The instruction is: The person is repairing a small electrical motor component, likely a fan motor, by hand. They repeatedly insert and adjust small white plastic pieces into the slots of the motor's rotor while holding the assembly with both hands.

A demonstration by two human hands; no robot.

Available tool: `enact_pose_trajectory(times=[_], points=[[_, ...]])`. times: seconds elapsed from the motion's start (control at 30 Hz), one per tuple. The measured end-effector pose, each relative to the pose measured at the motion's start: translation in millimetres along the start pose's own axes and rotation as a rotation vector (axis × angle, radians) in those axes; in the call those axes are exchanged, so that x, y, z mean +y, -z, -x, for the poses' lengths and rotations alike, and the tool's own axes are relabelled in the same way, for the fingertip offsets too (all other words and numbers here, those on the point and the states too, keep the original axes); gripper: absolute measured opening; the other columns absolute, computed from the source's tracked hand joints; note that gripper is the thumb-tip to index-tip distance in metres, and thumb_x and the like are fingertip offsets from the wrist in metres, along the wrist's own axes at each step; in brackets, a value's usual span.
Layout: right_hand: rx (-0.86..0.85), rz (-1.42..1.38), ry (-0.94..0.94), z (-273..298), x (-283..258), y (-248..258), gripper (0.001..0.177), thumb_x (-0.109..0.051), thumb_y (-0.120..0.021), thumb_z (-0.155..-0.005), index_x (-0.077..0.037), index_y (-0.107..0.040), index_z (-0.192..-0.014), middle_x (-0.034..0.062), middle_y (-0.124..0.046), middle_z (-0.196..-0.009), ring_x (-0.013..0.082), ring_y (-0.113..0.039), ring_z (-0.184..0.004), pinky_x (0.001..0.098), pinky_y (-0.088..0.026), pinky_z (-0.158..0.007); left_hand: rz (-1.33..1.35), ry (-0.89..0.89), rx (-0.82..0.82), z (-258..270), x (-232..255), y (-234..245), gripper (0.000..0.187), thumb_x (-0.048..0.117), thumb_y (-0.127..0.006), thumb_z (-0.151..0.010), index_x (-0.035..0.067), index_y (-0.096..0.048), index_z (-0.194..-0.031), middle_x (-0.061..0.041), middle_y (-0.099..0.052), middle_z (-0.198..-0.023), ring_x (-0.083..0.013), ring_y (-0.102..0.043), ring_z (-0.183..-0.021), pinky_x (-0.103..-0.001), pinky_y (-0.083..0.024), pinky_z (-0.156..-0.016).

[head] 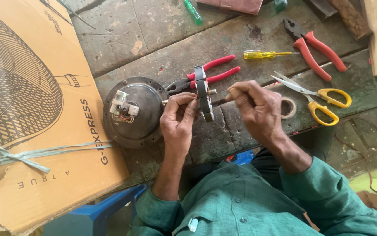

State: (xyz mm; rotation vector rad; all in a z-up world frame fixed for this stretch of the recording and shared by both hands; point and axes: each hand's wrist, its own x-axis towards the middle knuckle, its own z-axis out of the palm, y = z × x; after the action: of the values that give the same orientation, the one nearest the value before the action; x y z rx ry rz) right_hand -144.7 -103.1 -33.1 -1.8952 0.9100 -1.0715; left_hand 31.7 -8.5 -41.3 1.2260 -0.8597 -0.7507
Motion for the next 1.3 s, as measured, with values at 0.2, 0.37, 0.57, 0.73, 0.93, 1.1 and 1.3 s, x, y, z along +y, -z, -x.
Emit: enact_pose_trajectory(times=[0.2, 0.37, 0.57, 0.73, 0.93, 1.1, 1.3], points=[[0.087, 0.07, -0.123, 11.7, 7.2, 18.1, 0.01, -0.014, -0.07, -0.104, -0.003, -0.072, -0.105, 0.0043, -0.066, -0.072, 0.0092, -0.06, -0.064, 0.0268, -0.047, -0.06, -0.181, -0.158, 0.01, 1.0, 4.1, -6.2, 0.007, -0.004, -0.066, -0.104, -0.001, -0.064, -0.111, -0.007, -0.064, -0.116, -0.011, -0.06, -0.099, -0.025, -0.053, -0.085], [0.109, 0.12, -0.104, 17.4, 9.3, 26.6, 0.012, -0.013, -0.072, -0.104, -0.002, -0.072, -0.106, 0.0086, -0.065, -0.077, 0.013, -0.058, -0.066, 0.0293, -0.047, -0.064, -0.517, -0.194, 0.048, 1.9, 21.0, -11.7, 0.012, -0.002, -0.069, -0.098, 0.002, -0.068, -0.11, -0.01, -0.066, -0.113, -0.0186, -0.069, -0.095, -0.032, -0.058, -0.08], [0.101, 0.122, -0.039, 17.2, 7.3, 30.3, 0.011, -0.012, -0.072, -0.104, -0.001, -0.071, -0.107, 0.0102, -0.068, -0.084, 0.0157, -0.063, -0.07, 0.0301, -0.05, -0.068, -0.922, -0.426, 0.032, -0.3, 23.0, -11.4, 0.032, -0.001, -0.07, -0.094, 0.004, -0.067, -0.125, -0.015, -0.067, -0.121, -0.0333, -0.07, -0.107, -0.042, -0.058, -0.09], [0.084, 0.16, -0.06, 14.7, 8.6, 35.5, 0.012, -0.012, -0.072, -0.104, -0.001, -0.072, -0.106, 0.0114, -0.068, -0.083, 0.0175, -0.063, -0.07, 0.0311, -0.049, -0.067, -0.986, -0.395, 0.015, 1.5, 16.1, -4.7, 0.032, 0.001, -0.071, -0.095, 0.008, -0.069, -0.126, -0.011, -0.068, -0.119, -0.0308, -0.071, -0.104, -0.041, -0.058, -0.087], [0.069, 0.16, -0.096, 17.7, 9.1, 44.4, 0.012, -0.013, -0.071, -0.103, -0.002, -0.073, -0.107, 0.0102, -0.067, -0.079, 0.0166, -0.062, -0.068, 0.0311, -0.049, -0.065, -0.988, -0.405, 0.005, 0.2, 14.5, -4.1, 0.031, 0.003, -0.071, -0.096, 0.007, -0.069, -0.126, -0.011, -0.068, -0.119, -0.0305, -0.071, -0.103, -0.04, -0.059, -0.087], [-0.054, 0.273, -0.225, 30.8, 5.2, 69.2, 0.014, -0.017, -0.073, -0.098, -0.004, -0.076, -0.104, 0.0119, -0.07, -0.075, 0.0178, -0.061, -0.059, 0.0331, -0.047, -0.058, -1.043, -0.429, -0.005, 0.9, 19.1, -5.5, 0.033, 0.002, -0.07, -0.095, 0.003, -0.067, -0.128, -0.015, -0.067, -0.126, -0.0343, -0.07, -0.107, -0.041, -0.059, -0.091], [-0.268, 0.193, -0.11, 45.2, -7.2, 99.9, 0.017, -0.016, -0.073, -0.09, -0.006, -0.076, -0.103, 0.0104, -0.077, -0.087, 0.0178, -0.074, -0.073, 0.031, -0.056, -0.067, -0.966, -0.697, 0.082, 13.9, 42.6, -14.6, 0.031, -0.002, -0.07, -0.101, 0.004, -0.064, -0.131, -0.016, -0.067, -0.129, -0.0286, -0.073, -0.116, -0.034, -0.064, -0.098]])
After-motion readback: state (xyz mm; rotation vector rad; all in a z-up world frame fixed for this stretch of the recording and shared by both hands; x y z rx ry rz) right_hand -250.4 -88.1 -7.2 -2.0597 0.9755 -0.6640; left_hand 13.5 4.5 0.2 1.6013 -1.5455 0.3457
